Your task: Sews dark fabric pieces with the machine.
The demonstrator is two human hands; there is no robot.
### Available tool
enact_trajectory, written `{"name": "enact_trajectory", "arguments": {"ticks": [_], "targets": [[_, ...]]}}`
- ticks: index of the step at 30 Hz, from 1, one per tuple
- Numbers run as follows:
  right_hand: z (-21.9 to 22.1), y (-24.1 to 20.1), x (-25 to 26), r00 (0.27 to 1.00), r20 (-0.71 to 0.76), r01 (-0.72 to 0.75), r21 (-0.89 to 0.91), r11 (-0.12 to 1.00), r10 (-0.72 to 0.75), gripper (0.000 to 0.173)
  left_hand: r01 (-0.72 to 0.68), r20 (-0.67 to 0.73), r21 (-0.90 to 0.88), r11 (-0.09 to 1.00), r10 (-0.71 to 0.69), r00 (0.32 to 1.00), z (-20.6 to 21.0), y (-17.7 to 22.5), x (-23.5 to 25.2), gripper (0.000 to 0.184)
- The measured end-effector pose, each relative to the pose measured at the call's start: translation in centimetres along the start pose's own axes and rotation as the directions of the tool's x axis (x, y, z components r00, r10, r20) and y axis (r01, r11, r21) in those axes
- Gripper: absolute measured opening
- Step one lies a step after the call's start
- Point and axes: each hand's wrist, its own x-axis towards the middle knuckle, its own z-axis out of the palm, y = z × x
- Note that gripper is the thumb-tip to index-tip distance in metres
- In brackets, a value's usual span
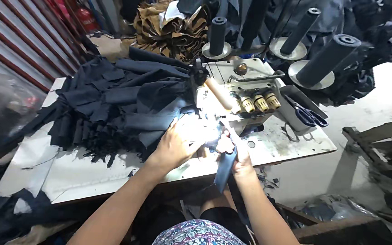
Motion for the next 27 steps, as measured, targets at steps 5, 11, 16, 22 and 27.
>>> {"name": "enact_trajectory", "arguments": {"ticks": [5, 11, 16, 22, 27], "targets": [[2.5, 1.2, -2.7, 0.988, 0.149, 0.053, -0.524, 0.850, 0.030, 0.022, 0.138, -0.026, -0.367, 0.920, -0.159, 0.987, -2.5, 2.2, -0.6, 0.061], [4.0, -1.2, -4.7, 0.689, 0.720, 0.192, -0.294, 0.936, 0.085, 0.026, 0.001, -0.272, -0.430, 0.903, -0.130, 0.954, -7.6, 4.1, -3.6, 0.024], [1.9, -2.2, -3.0, 0.867, 0.499, 0.122, -0.241, 0.963, 0.015, 0.025, 0.327, -0.375, 0.118, 0.938, -0.263, 0.889, -10.5, -4.3, -2.9, 0.028], [-1.1, 0.3, -0.7, 0.980, 0.185, -0.028, -0.238, 0.971, 0.074, 0.032, -0.241, -0.220, 0.043, 0.970, 0.245, 0.944, -0.3, -0.2, -2.7, 0.031], [-1.2, -1.2, -1.3, 0.991, 0.109, -0.011, -0.478, 0.878, 0.072, 0.035, -0.279, -0.104, -0.030, 0.960, 0.274, 0.956, 1.4, -0.9, -2.9, 0.042]]}}
